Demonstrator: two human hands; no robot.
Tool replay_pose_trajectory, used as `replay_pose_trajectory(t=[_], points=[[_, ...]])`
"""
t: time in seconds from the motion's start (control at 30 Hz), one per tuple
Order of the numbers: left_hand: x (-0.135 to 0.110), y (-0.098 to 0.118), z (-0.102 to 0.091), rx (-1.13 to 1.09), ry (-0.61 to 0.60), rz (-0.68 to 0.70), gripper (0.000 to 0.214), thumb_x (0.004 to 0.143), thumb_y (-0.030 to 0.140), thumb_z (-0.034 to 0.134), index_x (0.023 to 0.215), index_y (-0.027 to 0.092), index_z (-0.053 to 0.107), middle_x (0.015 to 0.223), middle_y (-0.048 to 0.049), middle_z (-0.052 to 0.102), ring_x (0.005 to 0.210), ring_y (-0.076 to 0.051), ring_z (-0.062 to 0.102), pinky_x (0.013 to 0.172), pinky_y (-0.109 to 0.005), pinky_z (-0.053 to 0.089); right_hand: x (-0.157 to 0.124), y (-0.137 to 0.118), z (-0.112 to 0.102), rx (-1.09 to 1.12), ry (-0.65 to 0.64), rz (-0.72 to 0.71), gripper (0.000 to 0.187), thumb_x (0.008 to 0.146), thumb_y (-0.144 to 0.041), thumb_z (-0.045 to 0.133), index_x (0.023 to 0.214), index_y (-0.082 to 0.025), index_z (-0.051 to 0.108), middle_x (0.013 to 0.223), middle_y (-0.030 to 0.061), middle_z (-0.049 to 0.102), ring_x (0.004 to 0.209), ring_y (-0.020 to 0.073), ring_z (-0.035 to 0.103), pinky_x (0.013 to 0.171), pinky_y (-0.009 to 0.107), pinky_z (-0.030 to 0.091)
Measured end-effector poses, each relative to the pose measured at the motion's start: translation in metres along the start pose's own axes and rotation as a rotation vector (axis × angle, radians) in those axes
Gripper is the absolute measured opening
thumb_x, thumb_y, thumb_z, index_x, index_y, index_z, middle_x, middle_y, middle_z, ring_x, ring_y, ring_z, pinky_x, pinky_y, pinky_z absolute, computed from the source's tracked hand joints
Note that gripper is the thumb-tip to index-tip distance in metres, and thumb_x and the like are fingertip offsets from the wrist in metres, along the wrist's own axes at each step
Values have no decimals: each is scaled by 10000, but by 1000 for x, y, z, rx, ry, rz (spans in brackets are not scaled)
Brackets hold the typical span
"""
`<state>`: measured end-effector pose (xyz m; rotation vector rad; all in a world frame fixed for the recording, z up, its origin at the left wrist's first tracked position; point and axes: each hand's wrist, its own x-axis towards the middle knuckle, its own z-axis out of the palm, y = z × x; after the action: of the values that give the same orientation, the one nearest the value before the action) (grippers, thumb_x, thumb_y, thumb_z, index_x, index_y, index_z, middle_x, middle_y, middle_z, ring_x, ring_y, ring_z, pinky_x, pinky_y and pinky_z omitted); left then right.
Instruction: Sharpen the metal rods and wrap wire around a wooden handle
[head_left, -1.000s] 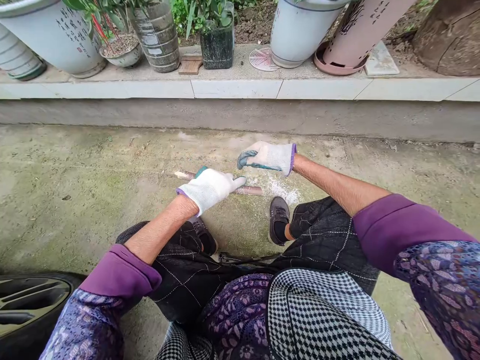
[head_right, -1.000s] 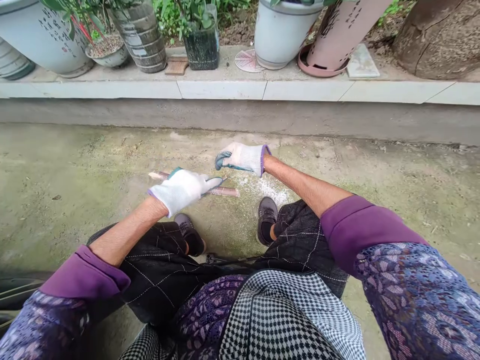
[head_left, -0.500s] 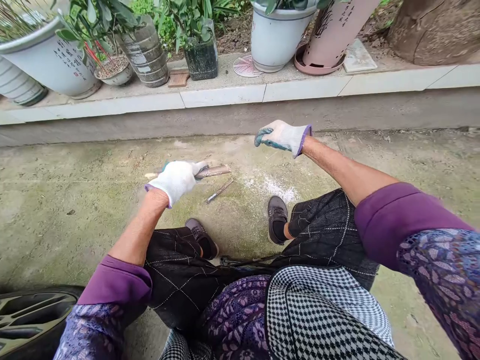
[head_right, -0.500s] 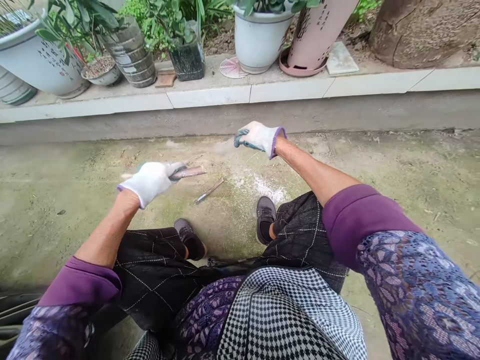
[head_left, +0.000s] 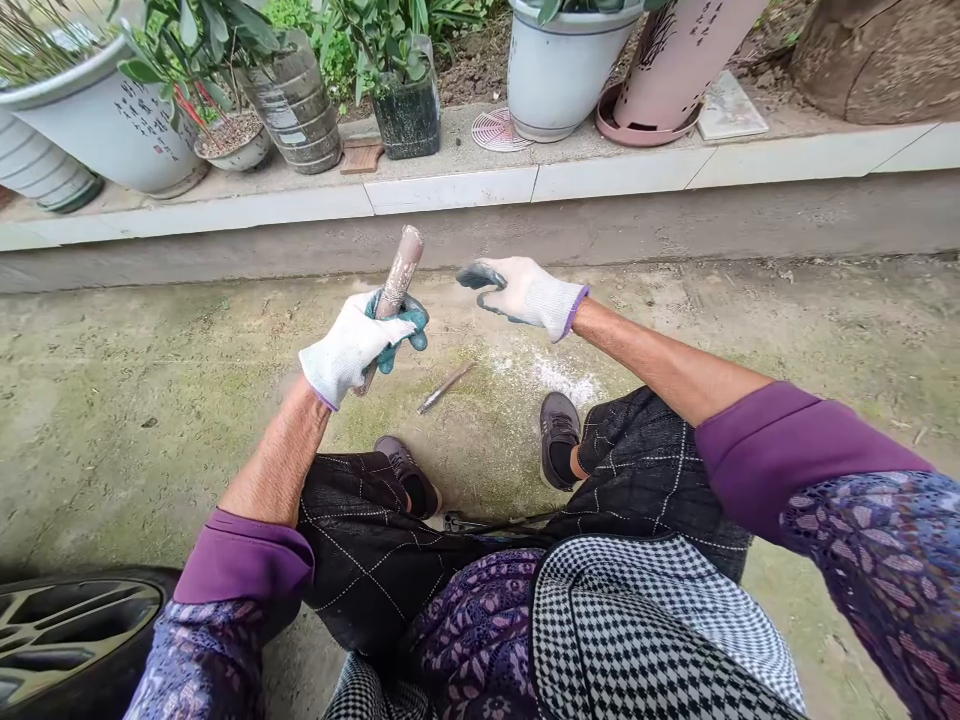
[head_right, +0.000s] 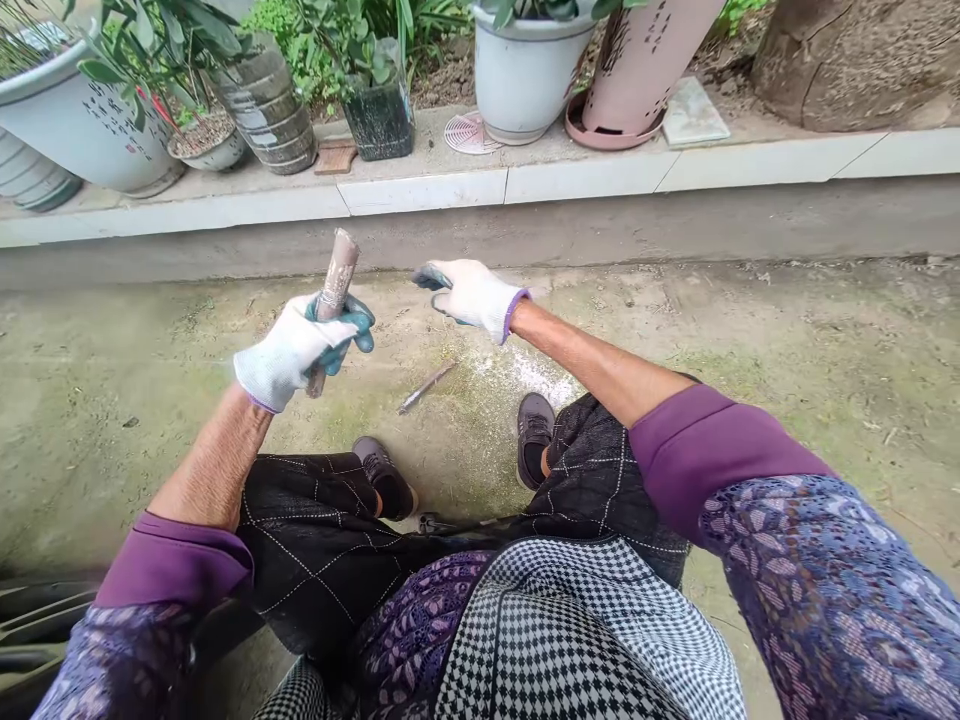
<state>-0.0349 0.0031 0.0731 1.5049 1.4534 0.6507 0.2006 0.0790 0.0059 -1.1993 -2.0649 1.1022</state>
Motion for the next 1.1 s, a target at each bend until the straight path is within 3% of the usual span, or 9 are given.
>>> replay_pose_trajectory(t=[0.1, 0.27, 0.5, 0.63, 0.73, 0.8, 0.9, 1.0, 1.1], points=[[2, 4, 6, -25, -33, 4, 225, 776, 313, 694, 914, 139, 657, 703, -19, 702, 406, -43, 411, 361, -175, 365, -3, -33, 20, 315, -88, -32, 444, 728, -25, 577, 1123, -191, 694, 1185, 78, 756, 1030, 212, 696, 847, 350, 618], [0, 6, 9, -90, -85, 34, 241, 791, 357, 723, 854, 137, 646, 675, -9, 681, 406, -33, 397, 366, -170, 358, -7, -48, 46, 366, -149, -64, 177, 716, -24, 598, 794, -183, 596, 778, 8, 694, 727, 140, 627, 656, 255, 567], [-2, 2, 4, -140, -162, 24, 248, 769, 321, 711, 920, 131, 662, 674, 10, 652, 421, -41, 409, 373, -178, 358, -25, -37, 34, 504, -320, 98, 73, 878, -123, 595, 846, -173, 638, 695, 8, 642, 602, 126, 628, 533, 232, 549], [-2, 3, 3, -122, -194, 11, 323, 781, 282, 675, 1054, 112, 700, 690, 2, 667, 415, -44, 404, 375, -182, 347, -36, -41, 24, 568, -370, 212, 53, 909, -155, 573, 872, -177, 604, 757, 45, 676, 586, 145, 638, 473, 250, 535], [2, 0, 3, -94, -168, -18, 412, 800, 290, 666, 1175, 120, 694, 693, 8, 664, 409, -45, 385, 374, -183, 328, -38, -44, 19, 485, -315, 203, 72, 895, -162, 550, 875, -199, 608, 638, -1, 587, 491, 121, 508, 410, 224, 419], [9, -6, 5, 0, -120, -49, 435, 800, 285, 663, 1205, 128, 691, 676, 6, 658, 406, -53, 386, 379, -187, 328, -38, -47, 19, 364, -256, 137, 88, 874, -171, 555, 858, -208, 633, 598, -21, 527, 491, 115, 438, 445, 235, 381], [23, -17, 9, 305, -26, -70, 375, 824, 268, 637, 1166, 135, 713, 678, -21, 672, 448, -89, 469, 436, -207, 386, -38, -49, 22, 189, -188, -7, 78, 839, -176, 581, 805, -194, 649, 702, 6, 611, 629, 139, 523, 608, 277, 451], [35, -24, 13, 743, 7, -30, 267, 874, 261, 600, 1074, 152, 740, 799, -84, 738, 644, -172, 646, 611, -262, 500, -38, -50, 24, 66, -137, -79, 107, 855, -194, 571, 781, -181, 647, 784, 22, 676, 718, 148, 571, 687, 283, 453], [38, -26, 21, 1102, -46, -41, 282, 928, 240, 527, 1098, 173, 741, 957, -138, 771, 878, -248, 734, 789, -321, 544, -41, -53, 19, -117, -94, -99, 133, 884, -207, 562, 808, -186, 670, 768, 10, 681, 679, 140, 549, 656, 275, 404]])
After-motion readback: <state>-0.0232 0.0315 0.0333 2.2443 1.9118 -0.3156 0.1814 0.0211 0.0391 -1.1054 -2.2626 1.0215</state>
